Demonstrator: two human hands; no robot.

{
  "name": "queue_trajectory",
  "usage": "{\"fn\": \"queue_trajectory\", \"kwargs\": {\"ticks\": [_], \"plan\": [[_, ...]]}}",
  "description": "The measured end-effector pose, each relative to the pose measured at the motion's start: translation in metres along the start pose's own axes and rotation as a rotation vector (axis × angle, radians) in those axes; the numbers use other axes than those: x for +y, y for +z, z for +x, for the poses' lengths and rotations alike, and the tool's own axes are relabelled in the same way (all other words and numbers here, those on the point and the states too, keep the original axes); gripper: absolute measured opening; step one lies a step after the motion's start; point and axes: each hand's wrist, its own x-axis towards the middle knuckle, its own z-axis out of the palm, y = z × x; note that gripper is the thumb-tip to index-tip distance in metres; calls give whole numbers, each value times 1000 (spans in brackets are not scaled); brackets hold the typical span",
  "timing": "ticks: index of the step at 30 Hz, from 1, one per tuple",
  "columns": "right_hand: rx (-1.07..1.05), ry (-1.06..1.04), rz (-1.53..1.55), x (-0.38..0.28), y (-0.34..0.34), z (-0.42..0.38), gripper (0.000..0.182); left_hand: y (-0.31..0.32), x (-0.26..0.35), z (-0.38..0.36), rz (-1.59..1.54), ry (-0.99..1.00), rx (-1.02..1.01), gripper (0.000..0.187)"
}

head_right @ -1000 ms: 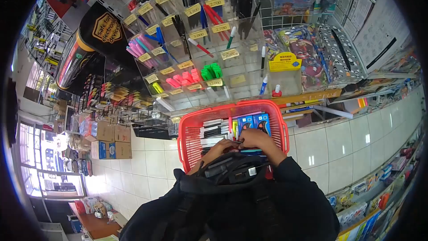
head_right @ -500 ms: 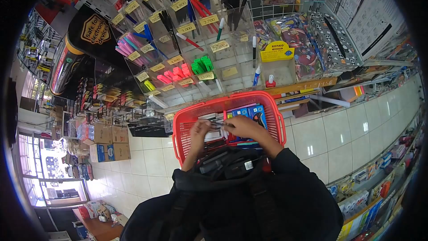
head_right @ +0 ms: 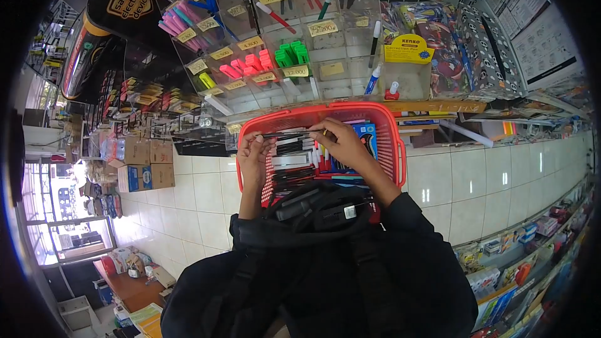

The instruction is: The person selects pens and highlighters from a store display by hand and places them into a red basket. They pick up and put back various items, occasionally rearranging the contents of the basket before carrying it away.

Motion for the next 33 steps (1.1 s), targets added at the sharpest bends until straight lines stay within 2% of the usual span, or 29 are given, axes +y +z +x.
{"fn": "queue_trajectory", "kwargs": {"ticks": [25, 33], "plan": [[45, 7, -61, -2, 0, 0, 19, 3, 2, -1, -11, -6, -60, 21], [33, 28, -69, 2, 1, -2, 20, 6, 6, -2, 30, -69, -107, 22]]}}
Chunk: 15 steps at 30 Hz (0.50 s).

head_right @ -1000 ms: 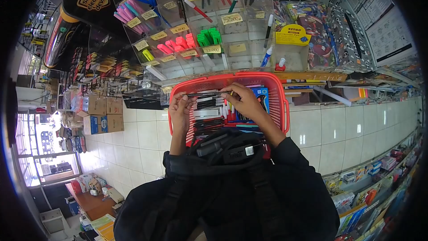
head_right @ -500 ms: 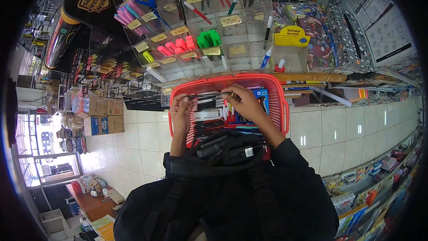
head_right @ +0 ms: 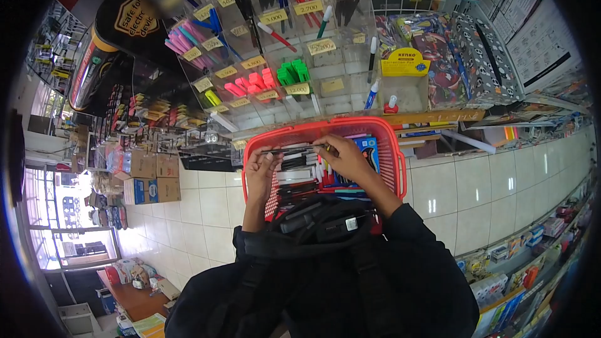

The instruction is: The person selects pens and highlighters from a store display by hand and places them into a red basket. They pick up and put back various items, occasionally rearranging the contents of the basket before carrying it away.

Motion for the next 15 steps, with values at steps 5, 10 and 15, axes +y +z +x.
{"fn": "queue_trajectory", "kwargs": {"ticks": [5, 10, 15], "plan": [[-130, 53, -37, 12, 4, -3, 22, 2, 34, 24, 127, 138, -29, 20], [-198, -63, -111, 20, 8, -4, 22, 34, 113, 63, 346, 406, -68, 20], [-253, -36, -184, 19, 5, -7, 24, 86, 203, 98, 492, 769, -3, 23]]}}
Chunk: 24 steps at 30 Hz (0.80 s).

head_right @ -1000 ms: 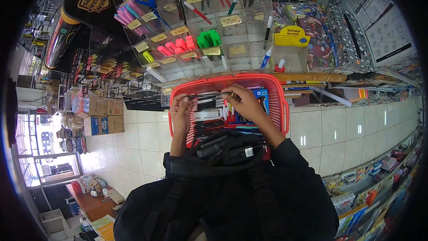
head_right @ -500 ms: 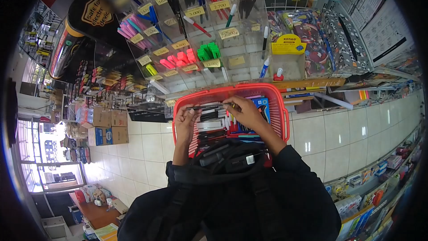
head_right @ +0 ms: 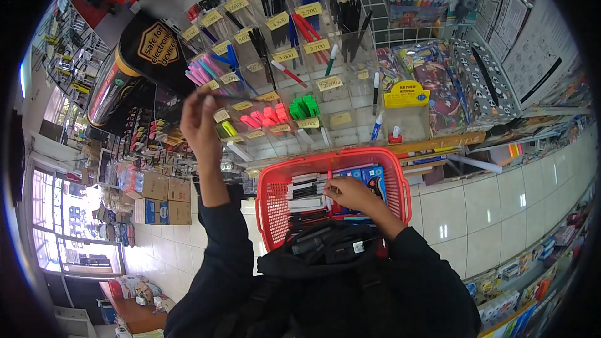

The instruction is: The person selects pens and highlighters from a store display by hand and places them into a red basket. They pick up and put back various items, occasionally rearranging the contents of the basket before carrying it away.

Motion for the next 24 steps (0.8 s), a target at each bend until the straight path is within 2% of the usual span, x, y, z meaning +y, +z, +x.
{"fn": "queue_trajectory", "kwargs": {"ticks": [6, 14, 20, 24], "plan": [[-44, 65, -42, 6, -2, -2, 27, 26, 40, 90, -39, 282, -3, 25], [-88, 55, -97, 12, 2, -2, 29, 119, 45, 169, -66, 447, -309, 26], [-87, 72, -81, 16, 1, -4, 29, 181, 51, 184, 117, 441, -397, 25], [-99, 91, -98, 16, 0, -4, 29, 210, 12, 205, 368, 556, -449, 27]]}}
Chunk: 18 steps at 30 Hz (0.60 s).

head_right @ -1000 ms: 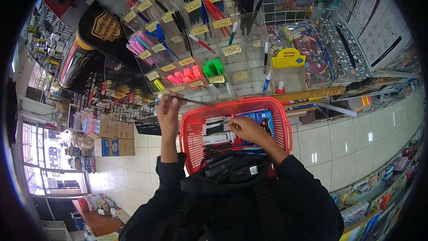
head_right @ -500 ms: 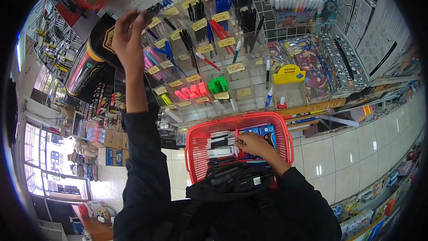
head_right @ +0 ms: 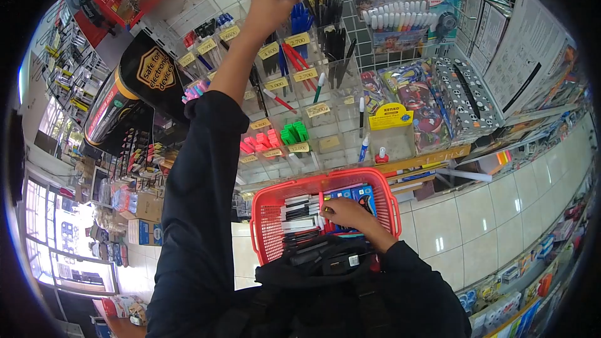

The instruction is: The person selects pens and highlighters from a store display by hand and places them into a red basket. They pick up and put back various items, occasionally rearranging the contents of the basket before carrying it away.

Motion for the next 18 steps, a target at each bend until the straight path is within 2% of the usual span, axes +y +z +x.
{"fn": "queue_trajectory", "kwargs": {"ticks": [7, 10, 13, 16, 18], "plan": [[-23, 17, 20, 2, -2, 0, 30, 27, -2, -1, 120, 129, 56, 31], [-25, 22, 23, 1, -4, -1, 28, 41, -13, 0, 96, 359, -2, 28], [-35, 30, 16, 1, -3, -2, 28, 41, -18, -2, 92, 298, -188, 24], [-54, 43, 22, 2, -3, 0, 28, 40, -21, 2, 253, 353, -156, 22], [-42, 39, 25, 2, -3, -1, 28, 41, -22, 1, 260, 243, -50, 21]]}}
